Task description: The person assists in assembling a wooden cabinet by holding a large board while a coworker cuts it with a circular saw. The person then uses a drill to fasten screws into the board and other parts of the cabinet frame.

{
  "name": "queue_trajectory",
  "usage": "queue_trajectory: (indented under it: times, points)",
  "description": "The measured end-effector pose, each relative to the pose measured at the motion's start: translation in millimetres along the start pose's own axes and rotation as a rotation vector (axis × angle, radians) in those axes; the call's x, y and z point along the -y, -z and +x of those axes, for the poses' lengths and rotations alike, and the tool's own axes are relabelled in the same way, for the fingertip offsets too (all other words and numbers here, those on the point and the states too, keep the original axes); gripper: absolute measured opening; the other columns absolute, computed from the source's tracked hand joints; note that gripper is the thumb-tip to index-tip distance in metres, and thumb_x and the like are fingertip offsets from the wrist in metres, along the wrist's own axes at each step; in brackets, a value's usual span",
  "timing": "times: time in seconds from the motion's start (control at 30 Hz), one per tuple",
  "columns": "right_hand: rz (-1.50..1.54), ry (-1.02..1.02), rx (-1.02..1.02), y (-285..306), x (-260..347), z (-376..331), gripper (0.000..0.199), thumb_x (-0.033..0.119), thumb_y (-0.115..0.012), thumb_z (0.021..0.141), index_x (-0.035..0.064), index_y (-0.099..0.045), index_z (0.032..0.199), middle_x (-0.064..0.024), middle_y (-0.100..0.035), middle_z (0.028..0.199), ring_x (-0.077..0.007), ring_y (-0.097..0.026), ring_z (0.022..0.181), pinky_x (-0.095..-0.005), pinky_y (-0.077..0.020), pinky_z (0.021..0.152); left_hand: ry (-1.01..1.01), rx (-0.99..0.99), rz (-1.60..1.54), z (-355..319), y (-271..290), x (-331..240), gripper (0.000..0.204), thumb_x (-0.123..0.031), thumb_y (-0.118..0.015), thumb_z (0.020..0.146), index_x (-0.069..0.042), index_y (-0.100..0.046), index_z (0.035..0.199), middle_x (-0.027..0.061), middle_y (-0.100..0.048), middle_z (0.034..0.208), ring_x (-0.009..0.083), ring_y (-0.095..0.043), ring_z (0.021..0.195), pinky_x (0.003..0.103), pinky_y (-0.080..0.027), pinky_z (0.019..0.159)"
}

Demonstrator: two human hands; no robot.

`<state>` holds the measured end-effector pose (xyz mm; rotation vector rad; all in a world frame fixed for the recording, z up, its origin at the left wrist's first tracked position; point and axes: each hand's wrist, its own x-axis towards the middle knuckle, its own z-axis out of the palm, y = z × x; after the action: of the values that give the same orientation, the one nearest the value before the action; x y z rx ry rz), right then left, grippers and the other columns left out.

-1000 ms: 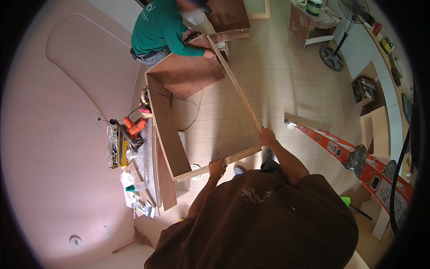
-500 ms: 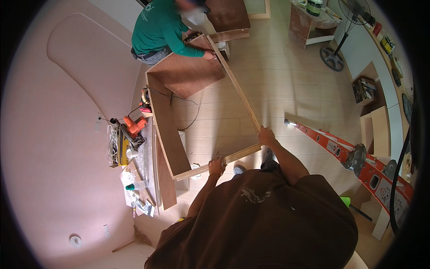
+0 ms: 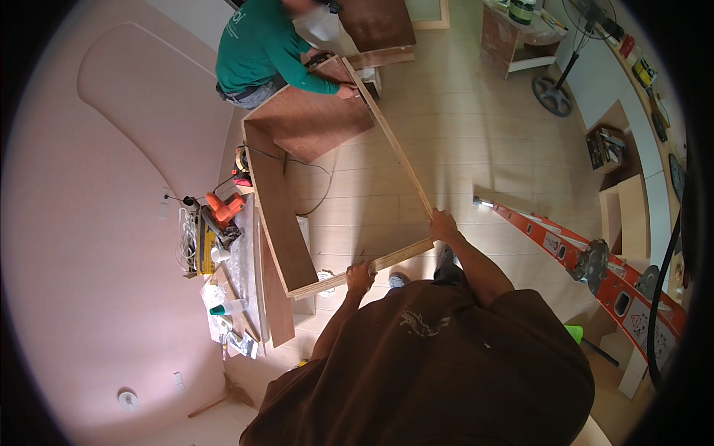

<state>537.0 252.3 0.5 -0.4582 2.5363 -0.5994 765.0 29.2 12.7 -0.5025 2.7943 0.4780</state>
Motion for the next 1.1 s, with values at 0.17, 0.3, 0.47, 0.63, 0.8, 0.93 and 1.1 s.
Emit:
queue_trajectory:
  times: [0.17, 0.3, 0.47, 0.63, 0.8, 0.93, 1.1]
  points:
    - [-0.018, 0.026, -0.027, -1, 0, 2, 0.029, 0.016, -0.057, 0.082, -0.0004, -0.052, 0.105, -0.0251, -0.059, 0.098, -0.0403, -0.062, 0.091, -0.0471, -0.0508, 0.080, 0.013, -0.005, -0.019, -1, -4, 1, 0.038, -0.023, -0.074, 0.071, -0.012, -0.061, 0.105, 0.0112, -0.064, 0.098, 0.0342, -0.061, 0.092, 0.046, -0.048, 0.081]
    - [-0.027, 0.028, -0.031, 2, 8, -2, 0.030, 0.013, -0.057, 0.079, -0.0012, -0.050, 0.105, -0.0252, -0.059, 0.098, -0.0403, -0.062, 0.090, -0.0471, -0.0510, 0.079, 0.020, -0.010, -0.018, -4, -7, 3, 0.039, -0.023, -0.075, 0.071, -0.012, -0.061, 0.106, 0.0109, -0.064, 0.098, 0.0343, -0.061, 0.092, 0.046, -0.048, 0.082]
    - [-0.029, 0.008, -0.038, 6, 16, -1, 0.034, 0.011, -0.058, 0.077, -0.0006, -0.048, 0.107, -0.0253, -0.059, 0.099, -0.0396, -0.062, 0.092, -0.0471, -0.0507, 0.081, 0.016, -0.017, -0.021, -2, -8, 4, 0.040, -0.023, -0.075, 0.071, -0.013, -0.061, 0.107, 0.0111, -0.064, 0.098, 0.0343, -0.061, 0.092, 0.046, -0.049, 0.081]
    - [-0.002, -0.083, 0.001, 16, 27, 7, 0.039, 0.015, -0.060, 0.077, 0.0019, -0.046, 0.111, -0.0220, -0.060, 0.102, -0.0377, -0.060, 0.098, -0.0460, -0.0504, 0.083, 0.010, -0.001, -0.037, 3, -10, 8, 0.042, -0.025, -0.074, 0.072, -0.013, -0.061, 0.110, 0.0128, -0.064, 0.100, 0.0348, -0.062, 0.091, 0.046, -0.050, 0.080]
    - [-0.028, -0.178, -0.012, 35, 55, 60, 0.051, 0.022, -0.063, 0.079, 0.0032, -0.042, 0.121, -0.0190, -0.059, 0.108, -0.0347, -0.060, 0.100, -0.0436, -0.0508, 0.083, 0.062, 0.018, -0.036, 7, -7, 3, 0.044, -0.028, -0.076, 0.070, -0.014, -0.062, 0.110, 0.0145, -0.066, 0.096, 0.0332, -0.063, 0.091, 0.044, -0.049, 0.082]
    - [0.028, -0.184, -0.045, 48, 87, 106, 0.055, 0.025, -0.063, 0.081, 0.0043, -0.039, 0.126, -0.0189, -0.056, 0.112, -0.0333, -0.061, 0.100, -0.0421, -0.0511, 0.083, 0.058, 0.043, -0.019, 5, -8, 4, 0.041, -0.025, -0.073, 0.072, -0.014, -0.061, 0.110, 0.0125, -0.064, 0.100, 0.0333, -0.062, 0.093, 0.046, -0.046, 0.085]
    - [-0.065, -0.131, -0.013, 47, 85, 139, 0.046, 0.022, -0.062, 0.082, 0.0052, -0.044, 0.122, -0.0194, -0.056, 0.111, -0.0332, -0.061, 0.098, -0.0411, -0.0518, 0.082, 0.068, 0.029, 0.040, 1, -13, 0, 0.039, -0.018, -0.066, 0.075, -0.013, -0.056, 0.112, 0.0141, -0.058, 0.108, 0.0360, -0.053, 0.105, 0.054, -0.037, 0.091]
